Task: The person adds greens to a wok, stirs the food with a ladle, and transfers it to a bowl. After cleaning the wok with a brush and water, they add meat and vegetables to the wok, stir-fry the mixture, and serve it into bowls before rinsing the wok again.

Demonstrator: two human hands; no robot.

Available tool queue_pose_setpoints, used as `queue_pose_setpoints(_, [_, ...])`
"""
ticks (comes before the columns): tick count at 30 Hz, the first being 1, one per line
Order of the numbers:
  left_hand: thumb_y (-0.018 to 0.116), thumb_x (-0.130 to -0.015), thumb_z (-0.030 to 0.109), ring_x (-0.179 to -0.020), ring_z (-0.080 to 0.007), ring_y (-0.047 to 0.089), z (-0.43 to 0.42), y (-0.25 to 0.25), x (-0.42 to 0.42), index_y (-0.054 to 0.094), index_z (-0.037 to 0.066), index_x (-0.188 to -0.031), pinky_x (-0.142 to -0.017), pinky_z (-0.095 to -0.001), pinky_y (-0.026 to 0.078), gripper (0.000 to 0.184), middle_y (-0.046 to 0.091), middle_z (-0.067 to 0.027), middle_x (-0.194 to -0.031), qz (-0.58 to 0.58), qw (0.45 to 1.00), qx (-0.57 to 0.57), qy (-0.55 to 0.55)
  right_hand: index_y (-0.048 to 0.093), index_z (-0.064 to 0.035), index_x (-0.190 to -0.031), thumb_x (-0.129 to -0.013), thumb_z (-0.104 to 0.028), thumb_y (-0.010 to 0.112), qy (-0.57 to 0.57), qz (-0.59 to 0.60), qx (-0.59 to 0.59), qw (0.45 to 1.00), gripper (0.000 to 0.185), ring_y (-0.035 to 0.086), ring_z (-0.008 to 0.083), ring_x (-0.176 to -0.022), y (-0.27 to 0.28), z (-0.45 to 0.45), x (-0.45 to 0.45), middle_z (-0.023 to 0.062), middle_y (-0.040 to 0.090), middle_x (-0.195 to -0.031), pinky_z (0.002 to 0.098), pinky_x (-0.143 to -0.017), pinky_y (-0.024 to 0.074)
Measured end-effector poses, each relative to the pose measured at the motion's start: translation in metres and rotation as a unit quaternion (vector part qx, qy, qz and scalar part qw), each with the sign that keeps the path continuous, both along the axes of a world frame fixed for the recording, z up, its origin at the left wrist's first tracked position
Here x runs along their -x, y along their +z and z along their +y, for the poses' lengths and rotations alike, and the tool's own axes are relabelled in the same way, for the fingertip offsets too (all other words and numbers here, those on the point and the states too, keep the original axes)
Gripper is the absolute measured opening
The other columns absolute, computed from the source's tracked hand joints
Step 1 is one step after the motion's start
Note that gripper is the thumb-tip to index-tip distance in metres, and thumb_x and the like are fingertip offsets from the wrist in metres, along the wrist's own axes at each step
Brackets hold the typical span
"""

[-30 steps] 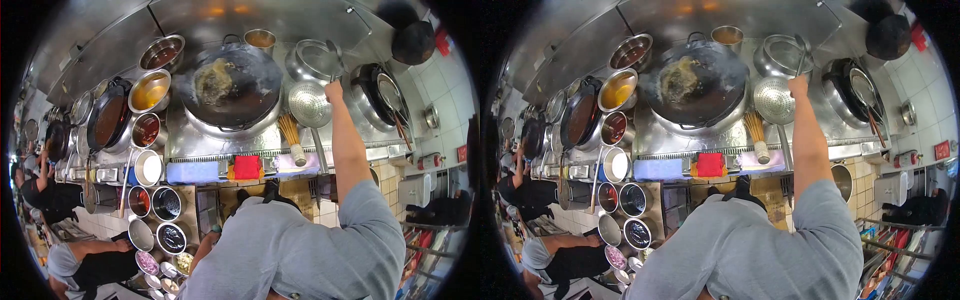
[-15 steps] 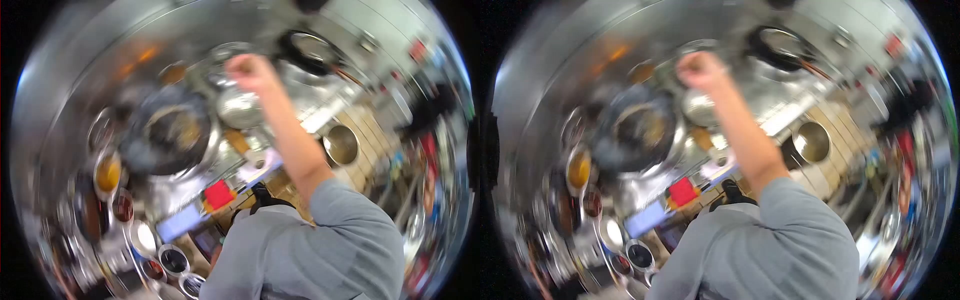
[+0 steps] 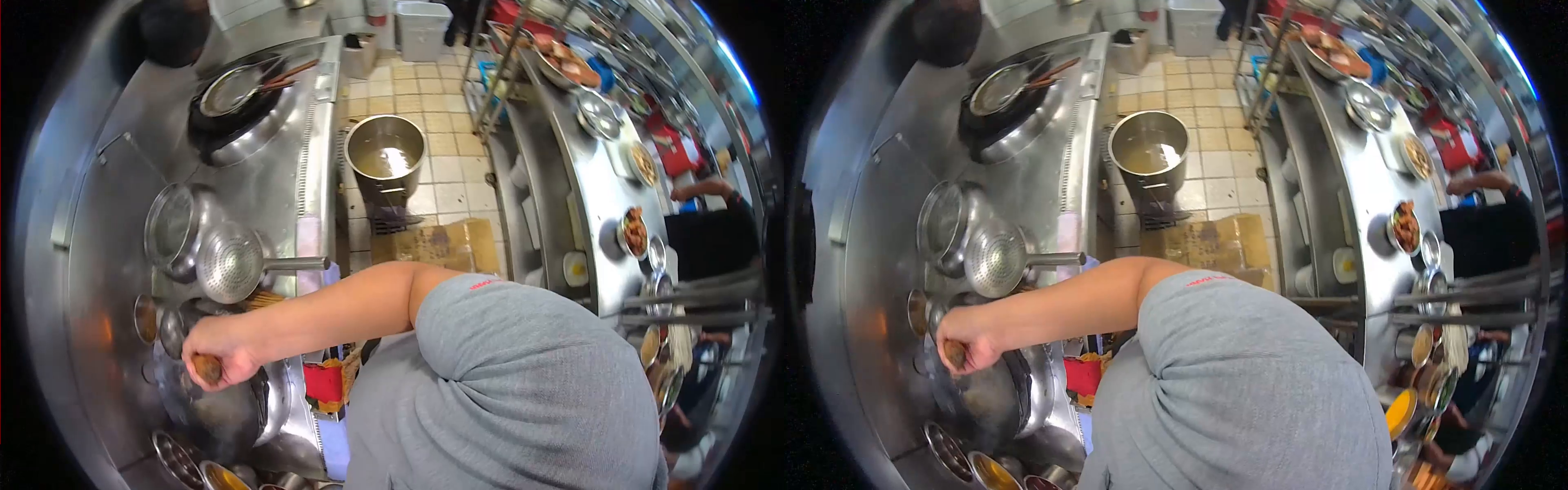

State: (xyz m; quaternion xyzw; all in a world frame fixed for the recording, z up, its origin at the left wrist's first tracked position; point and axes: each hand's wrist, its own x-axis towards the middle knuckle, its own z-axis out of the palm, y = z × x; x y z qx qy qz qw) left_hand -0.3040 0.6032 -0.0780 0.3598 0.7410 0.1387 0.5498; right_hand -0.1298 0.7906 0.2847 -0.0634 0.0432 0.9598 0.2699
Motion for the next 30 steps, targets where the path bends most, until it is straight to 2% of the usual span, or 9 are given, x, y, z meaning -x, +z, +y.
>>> queue_pose_setpoints(6, [0.063, -0.075, 0.021, -0.067, -0.0166, 0.058, 0.025, 0.006, -0.009, 0.056, 0.004, -0.101, -0.057, -0.0328, 0.046, 0.032, 0.060, -0.0068, -0.082, 0.000, 0.998, 0.016, -0.068, 0.053, 0.0023, -0.075, -0.075, 0.001, 0.054, 0.011, -0.281, -0.266, 0.922, 0.002, 0.057, 0.0208, -0.053, -0.029, -0.021, -0.019, 0.0106, 0.055, -0.063, 0.0343, -0.044, 0.0450])
queue_pose_setpoints(8, [0.063, -0.075, 0.021, -0.067, -0.0164, 0.058, 0.033, 0.006, -0.010, 0.056, 0.004, -0.101, -0.056, -0.0326, 0.046, 0.032, 0.060, -0.0066, -0.081, 0.004, 0.996, 0.020, -0.084, 0.055, 0.0063, -0.077, -0.076, -0.003, 0.052, 0.061, -0.443, -0.502, 0.740, 0.010, 0.059, 0.0222, -0.054, -0.032, -0.025, -0.043, 0.0151, 0.061, -0.072, 0.0352, -0.044, 0.0455])
queue_pose_setpoints(9, [0.064, -0.075, 0.021, -0.066, -0.0164, 0.058, 0.037, 0.007, -0.009, 0.056, 0.004, -0.101, -0.056, -0.0326, 0.046, 0.031, 0.060, -0.0066, -0.081, 0.005, 0.996, 0.021, -0.092, 0.053, 0.0075, -0.093, -0.078, -0.010, 0.050, 0.060, -0.485, -0.679, 0.548, 0.023, 0.061, 0.0247, -0.054, -0.044, -0.017, -0.049, 0.0159, 0.064, -0.077, 0.0373, -0.046, 0.0467])
queue_pose_setpoints(12, [0.064, -0.075, 0.021, -0.066, -0.0161, 0.058, 0.045, 0.007, -0.003, 0.057, 0.004, -0.100, -0.056, -0.0324, 0.046, 0.031, 0.060, -0.0063, -0.080, 0.011, 0.993, 0.025, -0.111, 0.045, 0.0022, -0.113, -0.078, -0.013, 0.051, -0.100, -0.509, -0.589, 0.619, 0.040, 0.063, 0.0290, -0.060, -0.058, -0.036, -0.090, 0.0147, 0.065, -0.080, 0.0411, -0.053, 0.0483])
queue_pose_setpoints(14, [0.064, -0.075, 0.021, -0.065, -0.0160, 0.058, 0.046, 0.007, 0.001, 0.057, 0.005, -0.100, -0.055, -0.0322, 0.046, 0.031, 0.060, -0.0062, -0.080, 0.015, 0.993, 0.024, -0.118, 0.035, -0.0088, -0.126, -0.078, -0.017, 0.053, -0.266, -0.551, -0.662, 0.432, 0.052, 0.063, 0.0320, -0.068, -0.118, -0.021, -0.100, 0.0155, 0.064, -0.078, 0.0445, -0.060, 0.0484])
queue_pose_setpoints(17, [0.064, -0.076, 0.021, -0.064, -0.0158, 0.058, 0.022, 0.007, 0.020, 0.057, 0.005, -0.100, -0.055, -0.0320, 0.046, 0.030, 0.060, -0.0059, -0.079, 0.037, 0.993, 0.010, -0.111, 0.036, -0.0213, -0.135, -0.080, -0.014, 0.052, -0.070, -0.712, -0.536, 0.447, 0.058, 0.062, 0.0334, -0.075, -0.139, -0.037, -0.152, 0.0161, 0.063, -0.081, 0.0442, -0.063, 0.0487])
queue_pose_setpoints(19, [0.064, -0.076, 0.021, -0.064, -0.0156, 0.058, -0.008, 0.009, 0.030, 0.057, 0.005, -0.100, -0.054, -0.0319, 0.046, 0.030, 0.060, -0.0058, -0.079, 0.075, 0.991, -0.002, -0.111, 0.040, -0.0248, -0.133, -0.082, -0.013, 0.048, -0.024, -0.776, -0.567, 0.277, 0.054, 0.062, 0.0307, -0.082, -0.152, -0.038, -0.175, 0.0157, 0.063, -0.089, 0.0422, -0.065, 0.0498])
queue_pose_setpoints(24, [0.064, -0.076, 0.021, -0.063, -0.0153, 0.057, -0.075, 0.042, 0.015, 0.057, 0.006, -0.100, -0.053, -0.0315, 0.046, 0.029, 0.060, -0.0054, -0.077, 0.093, 0.994, 0.002, -0.059, 0.043, -0.0258, -0.131, -0.079, -0.013, 0.052, -0.034, -0.796, -0.573, 0.194, 0.055, 0.058, 0.0308, -0.067, -0.175, -0.037, -0.212, 0.0108, 0.057, -0.074, 0.0404, -0.060, 0.0471])
queue_pose_setpoints(30, [0.064, -0.079, 0.026, -0.065, -0.0184, 0.059, -0.077, 0.115, 0.000, 0.056, 0.005, -0.100, -0.055, -0.0306, 0.048, 0.031, 0.061, -0.0066, -0.082, -0.292, 0.895, -0.017, 0.338, 0.043, -0.0289, -0.131, -0.080, -0.016, 0.055, 0.011, -0.773, -0.608, 0.180, 0.054, 0.058, 0.0310, -0.073, -0.215, -0.011, -0.226, 0.0110, 0.057, -0.079, 0.0412, -0.064, 0.0474])
